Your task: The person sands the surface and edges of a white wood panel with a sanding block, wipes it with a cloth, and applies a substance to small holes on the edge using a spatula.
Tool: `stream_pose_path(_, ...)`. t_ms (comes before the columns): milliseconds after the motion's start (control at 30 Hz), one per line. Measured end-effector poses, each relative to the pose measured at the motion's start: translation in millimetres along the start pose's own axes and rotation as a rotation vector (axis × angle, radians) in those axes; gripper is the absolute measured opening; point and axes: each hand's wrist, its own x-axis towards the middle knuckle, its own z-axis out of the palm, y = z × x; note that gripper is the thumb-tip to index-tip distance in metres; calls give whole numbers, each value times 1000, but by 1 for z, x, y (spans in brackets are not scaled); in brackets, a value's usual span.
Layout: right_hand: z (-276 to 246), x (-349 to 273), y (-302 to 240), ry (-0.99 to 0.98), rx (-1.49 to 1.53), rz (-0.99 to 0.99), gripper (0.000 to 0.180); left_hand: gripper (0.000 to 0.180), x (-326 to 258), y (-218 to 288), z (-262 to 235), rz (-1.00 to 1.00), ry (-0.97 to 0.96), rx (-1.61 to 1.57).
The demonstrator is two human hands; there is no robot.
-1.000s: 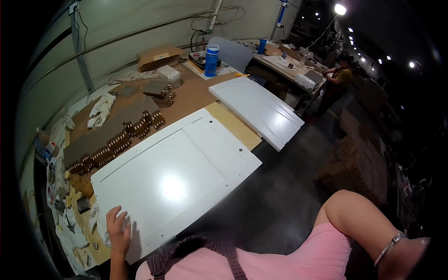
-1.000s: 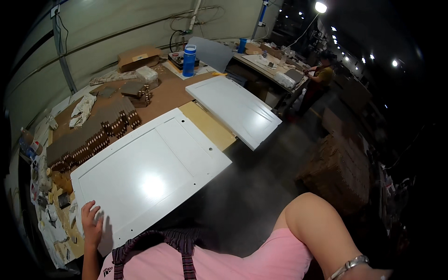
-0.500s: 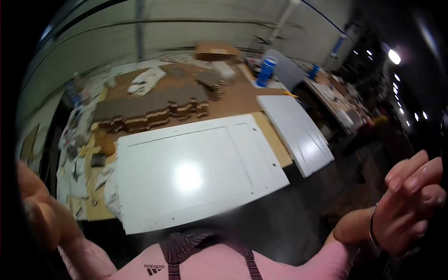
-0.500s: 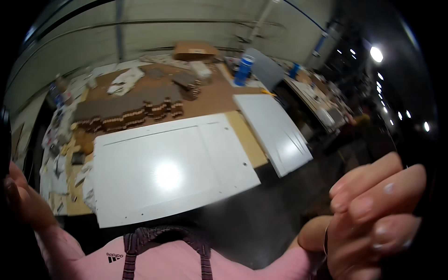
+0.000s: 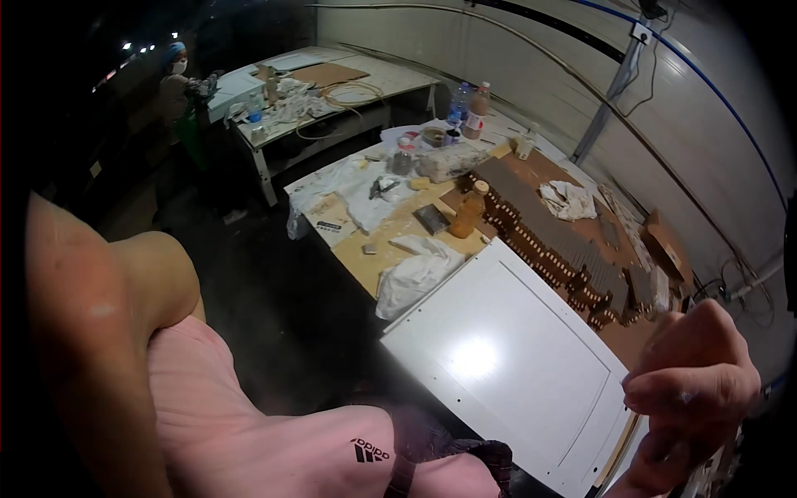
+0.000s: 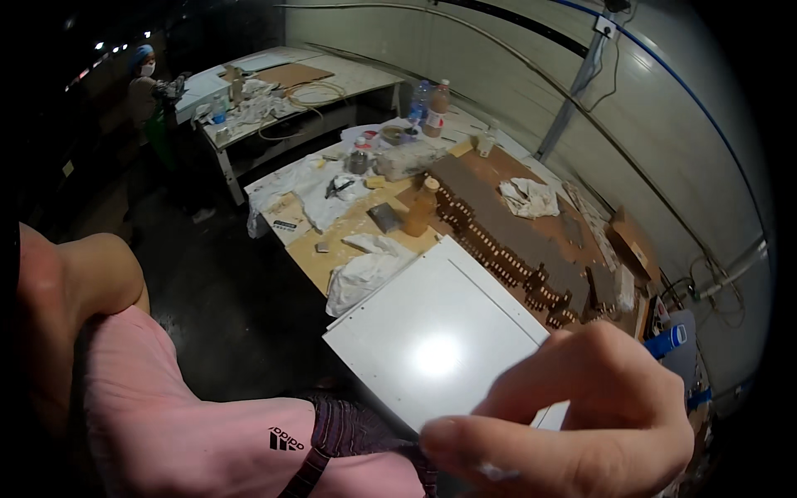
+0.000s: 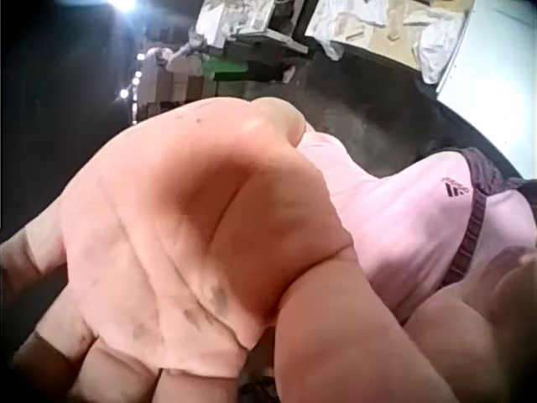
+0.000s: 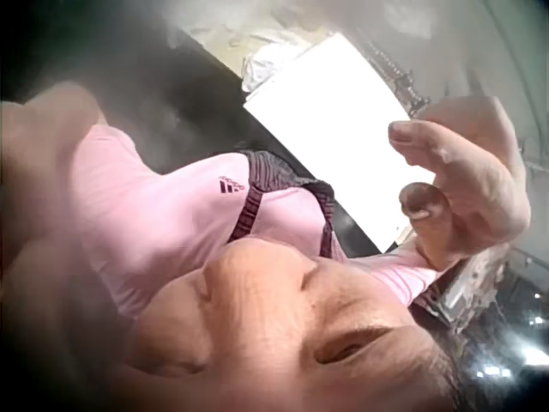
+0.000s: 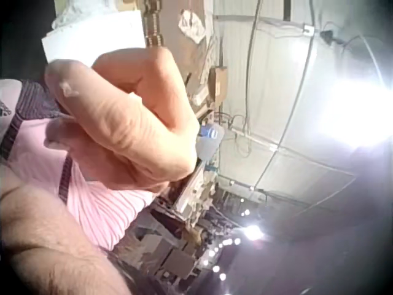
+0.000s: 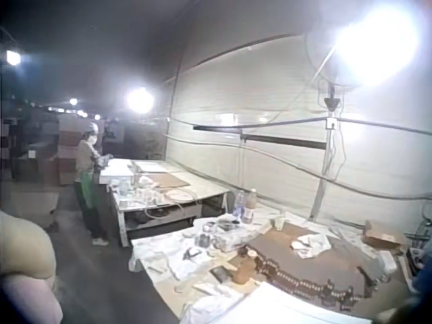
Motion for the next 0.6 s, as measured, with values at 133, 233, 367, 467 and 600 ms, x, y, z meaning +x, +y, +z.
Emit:
stream_pose_path(133, 24, 42, 36, -111, 99, -160, 42, 33, -7, 18, -18, -70, -36, 34)
stream_pose_path(233, 52, 83, 38, -239, 250, -343, 35, 33, -18, 20, -31, -115, -82, 26)
stream_pose_path(367, 88, 102, 33, -210, 731, -476, 31, 33, -26, -13, -43, -17, -118, -20)
stream_pose_path(467, 88, 129, 23, -314, 904, -471, 29, 33, -22, -2, -60, -58, -147, 13)
stream_pose_path(600, 76, 138, 0, -323, 1025, -415, 28, 33, -29, 1, -68, -29, -159, -4)
